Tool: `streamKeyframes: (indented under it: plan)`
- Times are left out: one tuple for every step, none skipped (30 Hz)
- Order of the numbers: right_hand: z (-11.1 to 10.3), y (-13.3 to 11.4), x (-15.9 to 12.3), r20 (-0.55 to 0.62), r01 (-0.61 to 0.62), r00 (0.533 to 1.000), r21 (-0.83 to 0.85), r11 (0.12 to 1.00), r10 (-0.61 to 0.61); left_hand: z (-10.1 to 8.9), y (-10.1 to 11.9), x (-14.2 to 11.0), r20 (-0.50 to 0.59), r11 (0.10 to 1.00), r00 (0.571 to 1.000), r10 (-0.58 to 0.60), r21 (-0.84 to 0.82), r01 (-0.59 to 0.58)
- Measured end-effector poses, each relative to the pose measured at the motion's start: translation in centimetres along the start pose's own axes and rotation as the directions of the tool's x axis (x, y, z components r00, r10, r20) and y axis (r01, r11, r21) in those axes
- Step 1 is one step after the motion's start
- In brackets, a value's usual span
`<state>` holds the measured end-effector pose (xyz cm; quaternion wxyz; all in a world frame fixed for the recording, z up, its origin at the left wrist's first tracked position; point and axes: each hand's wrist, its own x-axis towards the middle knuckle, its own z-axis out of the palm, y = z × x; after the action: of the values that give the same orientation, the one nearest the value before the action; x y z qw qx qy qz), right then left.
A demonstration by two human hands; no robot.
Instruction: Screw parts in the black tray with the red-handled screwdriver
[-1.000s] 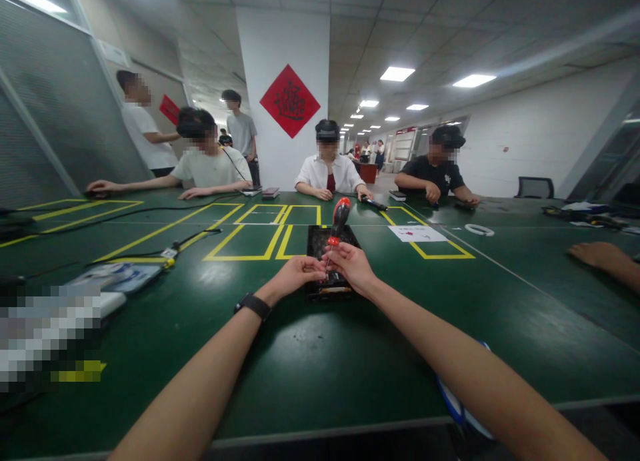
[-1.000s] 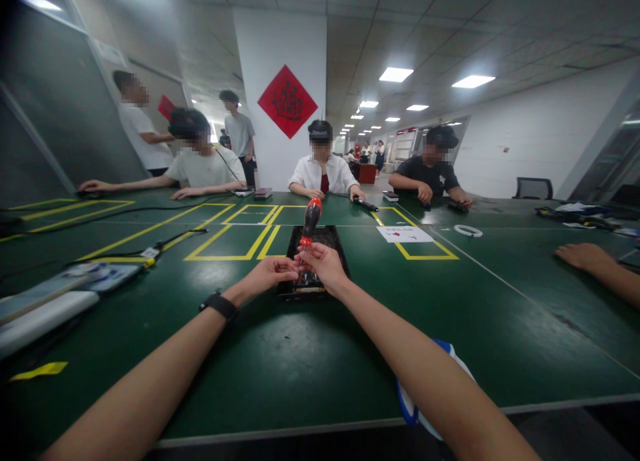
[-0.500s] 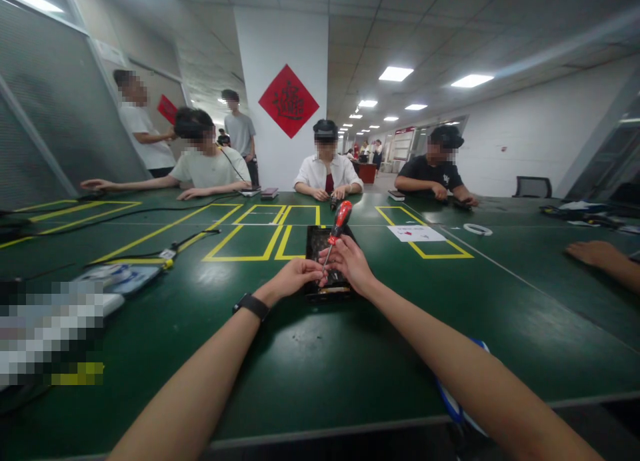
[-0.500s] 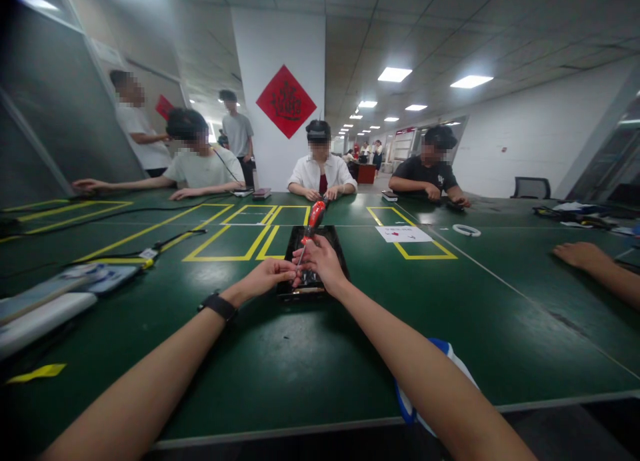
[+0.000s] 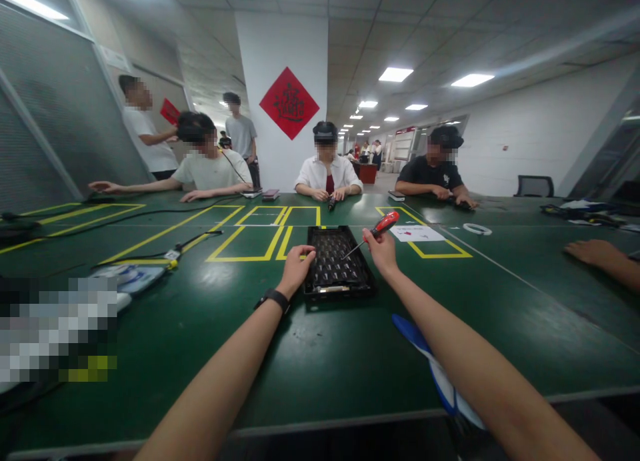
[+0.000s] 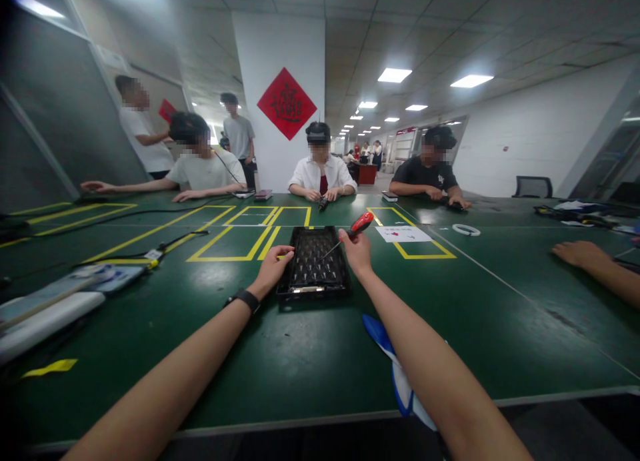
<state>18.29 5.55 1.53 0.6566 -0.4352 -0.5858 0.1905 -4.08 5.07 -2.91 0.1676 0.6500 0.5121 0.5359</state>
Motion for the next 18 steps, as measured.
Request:
streamKeyframes:
  plan:
    - [-0.2, 0.4, 0.1, -0.033, 0.009, 0.999, -0.021, 1.000, -0.010, 0.2, -0.6, 0.3, -0.001, 0.999, 0.999, -0.033, 0.014, 0.033]
    - [-0.3, 0.7, 0.1, -0.071, 0.019, 0.997, -0.042, 0.999, -0.022, 0.4, -1.2, 0.5, 0.009, 0.998, 0.998, -0.060, 0.013, 0.060]
    - [-0.4, 0.9, 0.0, -0.109, 0.031, 0.993, -0.065, 0.997, -0.038, 0.5, -1.6, 0.7, 0.014, 0.998, 0.997, -0.070, 0.002, 0.070]
    - [-0.4, 1.0, -0.1, -0.142, 0.046, 0.988, -0.090, 0.995, -0.059, 0.6, -1.9, 0.7, 0.025, 0.997, 0.997, -0.071, -0.011, 0.071]
    - [-0.4, 1.1, -0.2, -0.164, 0.063, 0.983, -0.118, 0.991, -0.082, 0.5, -2.1, 0.7, 0.038, 0.998, 0.997, -0.064, -0.020, 0.065]
    - [-0.4, 1.1, -0.3, -0.174, 0.082, 0.979, -0.144, 0.986, -0.106, 0.4, -2.1, 0.7, 0.050, 0.998, 0.997, -0.053, -0.023, 0.055]
    - [-0.4, 1.1, -0.4, -0.174, 0.100, 0.976, -0.165, 0.981, -0.129, 0.3, -2.1, 0.6, 0.057, 0.999, 0.997, -0.042, -0.020, 0.043]
    - [-0.4, 1.1, -0.5, -0.165, 0.118, 0.975, -0.183, 0.976, -0.148, 0.2, -1.9, 0.5, 0.060, 0.999, 0.998, -0.030, -0.010, 0.031]
    - [-0.4, 1.1, -0.6, -0.154, 0.131, 0.975, -0.196, 0.972, -0.162, 0.1, -1.8, 0.4, 0.059, 1.000, 0.998, -0.016, 0.006, 0.015]
    - [-0.4, 1.1, -0.6, -0.144, 0.138, 0.975, -0.207, 0.969, -0.170, 0.0, -1.6, 0.3, 0.054, 1.000, 0.999, 0.000, 0.026, -0.002]
    - [-0.4, 1.1, -0.6, -0.139, 0.140, 0.975, -0.218, 0.966, -0.173, 0.0, -1.5, 0.2, 0.049, 0.999, 0.999, 0.016, 0.047, -0.019]
    - [-0.3, 1.2, -0.7, -0.141, 0.139, 0.975, -0.228, 0.964, -0.174, 0.0, -1.3, 0.1, 0.045, 0.997, 0.998, 0.032, 0.065, -0.035]
    - [-0.3, 1.2, -0.7, -0.147, 0.136, 0.974, -0.237, 0.962, -0.174, -0.1, -1.2, 0.0, 0.044, 0.996, 0.998, 0.044, 0.080, -0.047]
    - [-0.3, 1.2, -0.6, -0.154, 0.133, 0.973, -0.243, 0.961, -0.174, -0.1, -1.1, 0.0, 0.045, 0.994, 0.998, 0.050, 0.090, -0.054]
    - [-0.3, 1.3, -0.6, -0.161, 0.131, 0.972, -0.246, 0.960, -0.173, -0.1, -1.1, 0.0, 0.047, 0.993, 0.997, 0.053, 0.099, -0.057]
    - [-0.4, 1.4, -0.6, -0.166, 0.130, 0.971, -0.247, 0.960, -0.174, -0.1, -1.0, 0.0, 0.050, 0.993, 0.997, 0.053, 0.105, -0.058]
    - [-0.4, 1.4, -0.5, -0.168, 0.131, 0.970, -0.249, 0.960, -0.176, -0.1, -1.0, 0.0, 0.054, 0.992, 0.997, 0.052, 0.111, -0.058]
    - [-0.4, 1.5, -0.5, -0.169, 0.134, 0.969, -0.251, 0.959, -0.179, -0.1, -1.0, 0.0, 0.057, 0.992, 0.997, 0.051, 0.116, -0.058]
